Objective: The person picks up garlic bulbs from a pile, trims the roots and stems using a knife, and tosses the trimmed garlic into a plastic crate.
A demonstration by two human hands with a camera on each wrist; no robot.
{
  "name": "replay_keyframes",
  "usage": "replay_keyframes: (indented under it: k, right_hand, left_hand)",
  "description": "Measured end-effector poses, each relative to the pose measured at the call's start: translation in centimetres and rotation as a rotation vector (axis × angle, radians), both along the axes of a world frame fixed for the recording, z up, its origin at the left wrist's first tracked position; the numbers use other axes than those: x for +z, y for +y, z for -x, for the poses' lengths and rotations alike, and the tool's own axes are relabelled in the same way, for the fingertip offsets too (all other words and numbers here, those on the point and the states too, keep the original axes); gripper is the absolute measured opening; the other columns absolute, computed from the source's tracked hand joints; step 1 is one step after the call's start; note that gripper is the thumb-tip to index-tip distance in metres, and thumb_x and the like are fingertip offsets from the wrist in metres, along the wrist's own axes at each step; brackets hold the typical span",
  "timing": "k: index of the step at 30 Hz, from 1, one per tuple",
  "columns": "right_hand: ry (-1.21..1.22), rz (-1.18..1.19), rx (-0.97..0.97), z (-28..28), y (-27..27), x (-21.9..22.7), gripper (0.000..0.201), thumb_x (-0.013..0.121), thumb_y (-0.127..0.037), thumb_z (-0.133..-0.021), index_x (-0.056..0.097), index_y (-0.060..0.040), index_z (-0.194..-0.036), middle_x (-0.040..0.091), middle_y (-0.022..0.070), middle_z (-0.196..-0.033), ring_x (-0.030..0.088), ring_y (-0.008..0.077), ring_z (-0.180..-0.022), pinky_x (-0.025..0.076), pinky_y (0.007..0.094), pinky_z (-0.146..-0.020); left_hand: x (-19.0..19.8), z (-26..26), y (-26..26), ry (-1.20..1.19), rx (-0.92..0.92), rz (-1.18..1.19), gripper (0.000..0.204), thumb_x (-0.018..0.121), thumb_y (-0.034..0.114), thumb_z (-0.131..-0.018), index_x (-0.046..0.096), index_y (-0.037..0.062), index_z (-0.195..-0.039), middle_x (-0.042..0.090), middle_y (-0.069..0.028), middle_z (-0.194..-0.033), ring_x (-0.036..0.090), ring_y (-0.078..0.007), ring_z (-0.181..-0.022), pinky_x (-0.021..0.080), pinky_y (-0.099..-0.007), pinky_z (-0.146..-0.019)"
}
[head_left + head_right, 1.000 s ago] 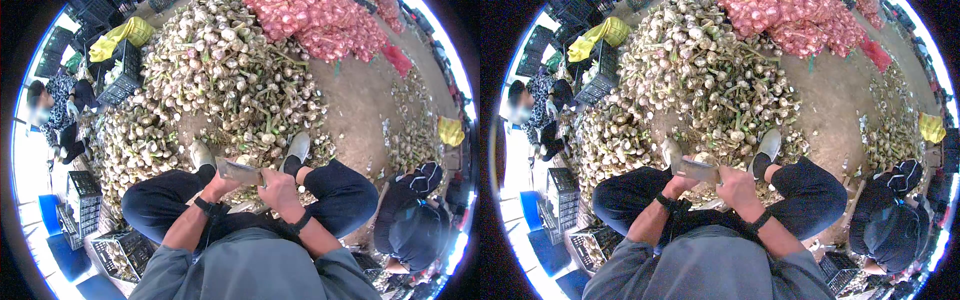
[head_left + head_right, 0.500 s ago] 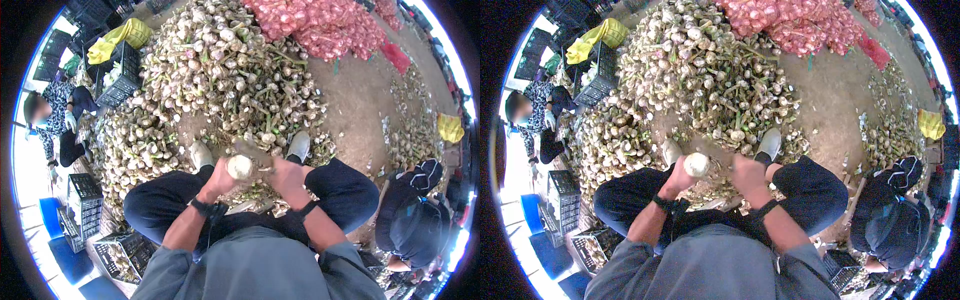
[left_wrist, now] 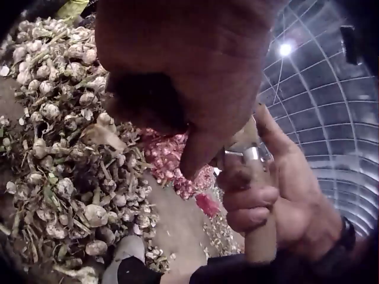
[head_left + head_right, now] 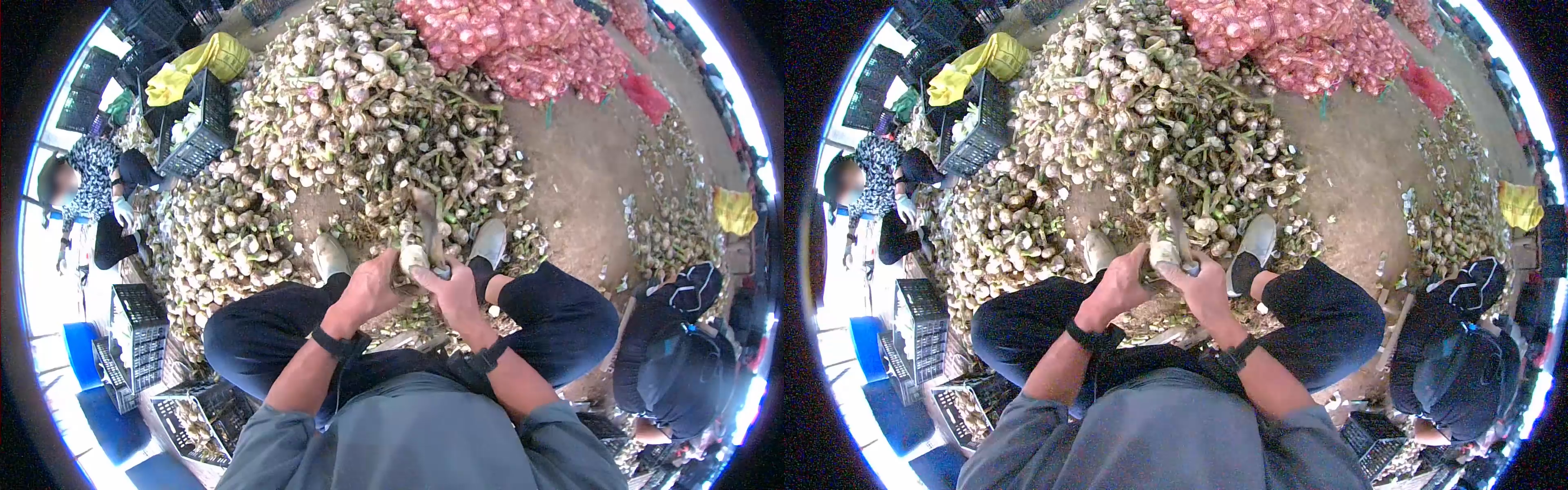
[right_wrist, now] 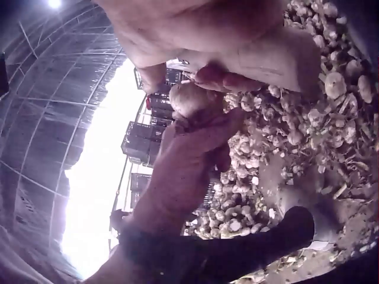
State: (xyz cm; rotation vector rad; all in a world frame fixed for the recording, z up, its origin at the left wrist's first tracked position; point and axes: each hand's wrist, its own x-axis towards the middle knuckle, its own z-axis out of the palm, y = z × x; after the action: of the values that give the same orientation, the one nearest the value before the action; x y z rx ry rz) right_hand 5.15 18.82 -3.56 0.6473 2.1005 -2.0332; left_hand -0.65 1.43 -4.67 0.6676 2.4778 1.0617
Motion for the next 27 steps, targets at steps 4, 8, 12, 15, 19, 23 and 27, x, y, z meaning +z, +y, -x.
replay_keyframes:
  k: [4,8,12,15,19,23,27]
  right_hand:
    - [-0.241,0.456,-0.192,0.3,0.8,-0.8,0.026,0.072,-0.025,-0.086,0.069,-0.0080,-0.105,0.066,0.0003,-0.079,0.061,0.0086,-0.068,0.044,0.0292,-0.048]
    - [-0.356,0.993,-0.317,0.4,0.0,0.1,0.028,0.055,-0.037,-0.095,0.067,-0.0153,-0.108,0.068,-0.0015,-0.082,0.059,0.0142,-0.055,0.040,0.0300,-0.041]
    - [-0.256,1.202,-0.021,-0.8,0.7,-4.2,0.029,0.056,-0.036,-0.095,0.066,-0.0143,-0.111,0.069,0.0031,-0.088,0.066,0.0190,-0.075,0.053,0.0328,-0.062]
    - [-0.007,0.372,-0.307,-0.8,-0.4,-4.4,0.028,0.067,-0.030,-0.088,0.070,-0.0079,-0.104,0.072,0.0069,-0.084,0.067,0.0267,-0.064,0.052,0.0378,-0.061]
    - [0.153,-0.553,0.097,-1.2,1.4,-1.6,0.026,0.070,-0.024,-0.080,0.070,-0.0059,-0.098,0.068,0.0196,-0.081,0.067,0.0347,-0.073,0.052,0.0405,-0.064]
    - [0.317,-0.744,0.200,0.1,0.6,0.1,0.019,0.070,-0.017,-0.077,0.068,-0.0024,-0.089,0.067,0.0181,-0.077,0.065,0.0374,-0.072,0.052,0.0429,-0.064]
    - [0.304,-0.765,0.250,1.0,0.3,-0.3,0.020,0.069,-0.018,-0.076,0.069,-0.0031,-0.090,0.066,0.0186,-0.077,0.066,0.0372,-0.072,0.052,0.0431,-0.065]
  left_hand:
    - [0.7,-0.3,0.0,-0.053,0.061,-0.333,0.059,0.081,0.013,-0.073,0.057,-0.0020,-0.124,0.068,-0.0180,-0.111,0.069,-0.0300,-0.099,0.054,-0.0394,-0.084]
    - [0.5,-0.6,1.2,0.031,0.181,-0.397,0.051,0.079,0.022,-0.078,0.062,0.0018,-0.122,0.061,-0.0150,-0.114,0.061,-0.0281,-0.102,0.049,-0.0385,-0.090]
    - [-1.8,-0.3,3.0,-0.002,0.277,-0.582,0.031,0.067,0.023,-0.089,0.065,0.0022,-0.112,0.062,-0.0088,-0.111,0.059,-0.0261,-0.102,0.047,-0.0351,-0.091]
    - [-5.2,-0.2,1.9,-0.016,0.238,-0.429,0.033,0.066,0.021,-0.089,0.062,0.0020,-0.115,0.065,-0.0165,-0.106,0.063,-0.0329,-0.097,0.049,-0.0392,-0.088]
    - [-2.9,0.7,1.0,0.147,0.111,-0.154,0.040,0.071,0.018,-0.083,0.061,0.0038,-0.118,0.065,-0.0192,-0.111,0.063,-0.0357,-0.102,0.053,-0.0415,-0.087]
    - [-3.3,1.1,0.5,0.292,0.015,-0.105,0.036,0.076,0.019,-0.076,0.065,0.0068,-0.109,0.065,-0.0142,-0.096,0.064,-0.0347,-0.091,0.054,-0.0414,-0.077]
    - [-1.4,1.1,0.4,0.299,-0.031,-0.027,0.030,0.075,0.015,-0.074,0.067,0.0073,-0.101,0.065,-0.0140,-0.095,0.064,-0.0343,-0.089,0.054,-0.0414,-0.076]
